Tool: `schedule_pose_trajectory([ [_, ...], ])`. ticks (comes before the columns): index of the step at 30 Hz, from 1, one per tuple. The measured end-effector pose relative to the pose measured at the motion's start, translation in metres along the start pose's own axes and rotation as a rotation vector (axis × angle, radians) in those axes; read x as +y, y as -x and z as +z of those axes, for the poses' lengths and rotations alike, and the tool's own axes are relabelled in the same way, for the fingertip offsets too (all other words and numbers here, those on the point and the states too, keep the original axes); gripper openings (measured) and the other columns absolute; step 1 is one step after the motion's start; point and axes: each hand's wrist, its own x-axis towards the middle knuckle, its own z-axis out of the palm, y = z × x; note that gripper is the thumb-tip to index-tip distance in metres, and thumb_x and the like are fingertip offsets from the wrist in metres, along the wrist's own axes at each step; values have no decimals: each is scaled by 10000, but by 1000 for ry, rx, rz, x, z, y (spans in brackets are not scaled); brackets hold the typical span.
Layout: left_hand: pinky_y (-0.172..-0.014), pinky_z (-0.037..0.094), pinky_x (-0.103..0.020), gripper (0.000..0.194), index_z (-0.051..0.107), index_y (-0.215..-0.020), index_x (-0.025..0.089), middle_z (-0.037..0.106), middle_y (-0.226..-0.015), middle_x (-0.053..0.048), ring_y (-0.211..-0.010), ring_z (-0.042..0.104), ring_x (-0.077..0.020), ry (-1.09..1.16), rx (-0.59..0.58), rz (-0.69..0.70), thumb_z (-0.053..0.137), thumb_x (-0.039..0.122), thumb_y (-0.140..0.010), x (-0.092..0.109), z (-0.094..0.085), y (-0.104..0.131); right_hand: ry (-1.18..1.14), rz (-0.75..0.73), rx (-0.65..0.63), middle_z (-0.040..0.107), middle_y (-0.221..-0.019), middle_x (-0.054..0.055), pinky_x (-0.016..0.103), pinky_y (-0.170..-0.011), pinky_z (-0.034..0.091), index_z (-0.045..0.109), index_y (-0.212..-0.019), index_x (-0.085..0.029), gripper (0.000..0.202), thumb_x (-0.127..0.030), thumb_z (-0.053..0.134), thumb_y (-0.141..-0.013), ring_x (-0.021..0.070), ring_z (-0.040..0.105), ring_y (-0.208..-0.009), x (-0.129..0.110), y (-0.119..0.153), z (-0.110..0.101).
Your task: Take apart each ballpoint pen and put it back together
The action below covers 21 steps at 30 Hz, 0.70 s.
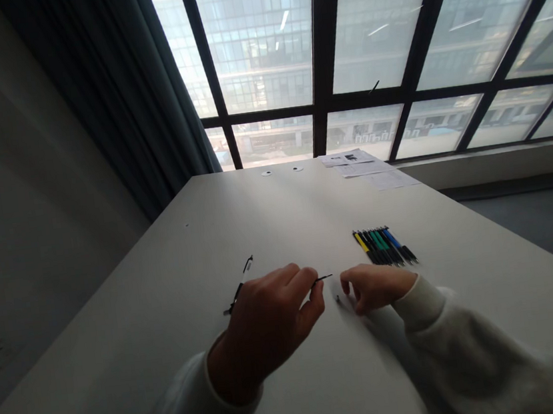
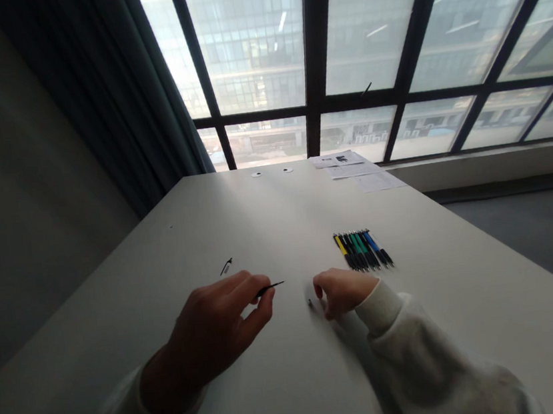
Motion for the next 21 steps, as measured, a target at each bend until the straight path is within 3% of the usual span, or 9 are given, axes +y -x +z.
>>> schedule_pose_trajectory([
  [6, -485, 307, -252, 158, 629, -820, 175, 585, -636, 21, -521, 509, -117, -5, 12, 10, 524, 217, -929, 1, -1, -1, 56, -13, -2, 707, -859, 47, 249, -624, 469, 675, -915, -170, 355, -152, 756, -570, 195, 649, -749, 2, -4, 3],
  [21, -473, 309, -251, 165, 626, -825, 174, 586, -630, 26, -507, 507, -115, 9, -1, 9, 516, 223, -938, 1, -1, 0, 112, -107, -21, 680, -804, 15, 245, -637, 459, 686, -983, -198, 405, -86, 689, -594, 170, 620, -707, 5, -3, 1],
])
